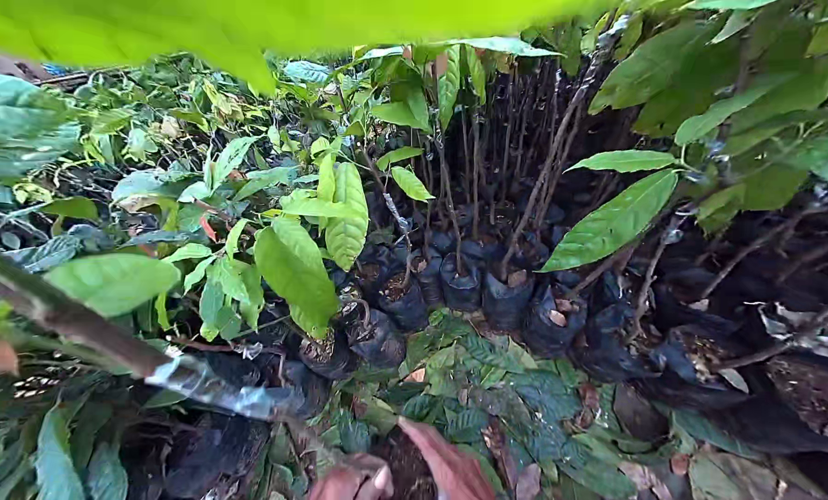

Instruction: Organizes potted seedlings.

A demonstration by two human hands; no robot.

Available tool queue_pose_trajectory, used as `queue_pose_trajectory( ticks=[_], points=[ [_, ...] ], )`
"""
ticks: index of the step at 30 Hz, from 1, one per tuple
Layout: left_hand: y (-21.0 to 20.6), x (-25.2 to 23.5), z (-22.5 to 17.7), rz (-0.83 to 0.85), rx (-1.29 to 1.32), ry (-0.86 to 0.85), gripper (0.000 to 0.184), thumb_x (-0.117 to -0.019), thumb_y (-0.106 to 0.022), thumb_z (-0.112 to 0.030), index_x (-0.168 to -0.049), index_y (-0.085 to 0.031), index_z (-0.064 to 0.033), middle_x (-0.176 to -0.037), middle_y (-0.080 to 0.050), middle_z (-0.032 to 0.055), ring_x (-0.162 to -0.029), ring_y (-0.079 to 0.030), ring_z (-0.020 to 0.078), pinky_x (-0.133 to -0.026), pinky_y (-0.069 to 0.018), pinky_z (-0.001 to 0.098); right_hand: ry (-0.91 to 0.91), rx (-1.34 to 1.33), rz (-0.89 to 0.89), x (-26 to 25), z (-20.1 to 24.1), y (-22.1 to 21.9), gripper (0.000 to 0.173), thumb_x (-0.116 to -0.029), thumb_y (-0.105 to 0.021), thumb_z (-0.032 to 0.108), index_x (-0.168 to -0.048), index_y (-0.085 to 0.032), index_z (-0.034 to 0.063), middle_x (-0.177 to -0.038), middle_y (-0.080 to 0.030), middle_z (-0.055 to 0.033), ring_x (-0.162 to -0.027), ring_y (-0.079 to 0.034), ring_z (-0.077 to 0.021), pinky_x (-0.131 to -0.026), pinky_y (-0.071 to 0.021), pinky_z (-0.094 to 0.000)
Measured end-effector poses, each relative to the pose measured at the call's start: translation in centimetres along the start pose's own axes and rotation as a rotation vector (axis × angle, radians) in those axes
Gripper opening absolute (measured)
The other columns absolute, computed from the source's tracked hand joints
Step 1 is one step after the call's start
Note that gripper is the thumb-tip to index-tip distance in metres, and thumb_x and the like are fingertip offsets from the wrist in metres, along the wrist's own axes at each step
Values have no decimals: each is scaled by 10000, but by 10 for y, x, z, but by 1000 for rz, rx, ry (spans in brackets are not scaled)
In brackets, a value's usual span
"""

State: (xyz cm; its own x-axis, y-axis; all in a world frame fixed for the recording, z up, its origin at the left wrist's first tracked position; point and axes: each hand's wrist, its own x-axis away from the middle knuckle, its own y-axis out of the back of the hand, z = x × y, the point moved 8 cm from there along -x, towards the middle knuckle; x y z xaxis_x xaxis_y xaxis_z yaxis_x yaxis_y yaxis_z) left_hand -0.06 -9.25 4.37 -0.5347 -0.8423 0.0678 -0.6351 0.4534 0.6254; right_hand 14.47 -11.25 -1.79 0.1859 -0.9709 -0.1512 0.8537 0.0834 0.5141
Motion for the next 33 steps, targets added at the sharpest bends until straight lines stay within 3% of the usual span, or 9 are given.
queue_pose_trajectory(
  ticks=[5, 9, 11, 14, 16, 20, 23, 26, 33],
  points=[
    [16, -98, -54, -148, -109, -83, 286, -1030, -518, -225, -1005, -757, -71, -1024, -742, 61, -965, -708, 179, -891, -569, 442, 99, 233, -398, -39, -22, 75, 1008, -587, -839, 661, -1411, -623, 122, -1269, -677, -176, -821, -730, -281, -572, -587, -489],
    [44, -156, -98, -281, -89, -69, 331, -1080, -451, -216, -1058, -739, -54, -862, -690, 27, -776, -639, 109, -759, -527, 335, 7, 334, -637, -68, -34, 118, 898, -628, -849, 572, -1362, -661, 91, -1245, -652, -255, -742, -701, -351, -538, -546, -523],
    [49, -180, -96, -247, -87, -2, 338, -1102, -426, -219, -1094, -723, -58, -848, -688, 2, -745, -612, 79, -748, -506, 310, 0, 351, -726, -84, -44, 132, 692, -730, -806, 432, -1307, -695, 66, -1185, -662, -262, -700, -688, -351, -525, -533, -520],
    [40, -211, -70, -122, -96, 123, 329, -1109, -425, -207, -1171, -697, -34, -948, -714, 40, -799, -637, 102, -806, -516, 316, 42, 359, -790, -111, -58, 143, 315, -907, -630, 91, -1182, -729, -26, -1011, -712, -221, -703, -707, -326, -577, -573, -485],
    [21, -224, -51, -45, -127, 158, 329, -1095, -440, -171, -1221, -676, 21, -1052, -729, 143, -917, -696, 217, -907, -538, 402, -16, 345, -673, -131, -68, 134, 261, -957, -610, 91, -1152, -743, -21, -1059, -715, -218, -757, -726, -335, -651, -601, -495],
    [9, -241, -40, -79, -114, 235, 350, -1111, -401, -194, -1233, -650, 19, -1035, -710, 153, -906, -697, 226, -890, -550, 401, -83, 302, -584, -135, -86, 118, 349, -955, -661, 252, -1205, -726, 16, -1182, -677, -225, -885, -710, -374, -714, -584, -533],
    [9, -248, -44, -29, -167, 255, 357, -1114, -390, -197, -1233, -642, 26, -1041, -701, 161, -942, -690, 243, -918, -540, 410, -109, 331, -457, -124, -109, 105, 767, -798, -774, 504, -1398, -611, 53, -1371, -584, -268, -1176, -607, -474, -896, -529, -611],
    [12, -254, -45, -9, -199, 249, 344, -1110, -389, -176, -1246, -635, 23, -1068, -697, 166, -977, -687, 248, -938, -533, 412, -206, 413, -263, -128, -135, 91, 986, -706, -890, 445, -1539, -469, 128, -1481, -506, -265, -1292, -532, -492, -988, -492, -612],
    [21, -272, -85, -91, -228, 102, 252, -1087, -486, -182, -1072, -670, -10, -893, -668, 140, -848, -668, 263, -819, -545, 452, -142, 485, -521, -123, -114, 107, 914, -649, -868, 520, -1415, -608, 94, -1256, -631, -275, -1094, -641, -472, -740, -565, -575]
  ],
)
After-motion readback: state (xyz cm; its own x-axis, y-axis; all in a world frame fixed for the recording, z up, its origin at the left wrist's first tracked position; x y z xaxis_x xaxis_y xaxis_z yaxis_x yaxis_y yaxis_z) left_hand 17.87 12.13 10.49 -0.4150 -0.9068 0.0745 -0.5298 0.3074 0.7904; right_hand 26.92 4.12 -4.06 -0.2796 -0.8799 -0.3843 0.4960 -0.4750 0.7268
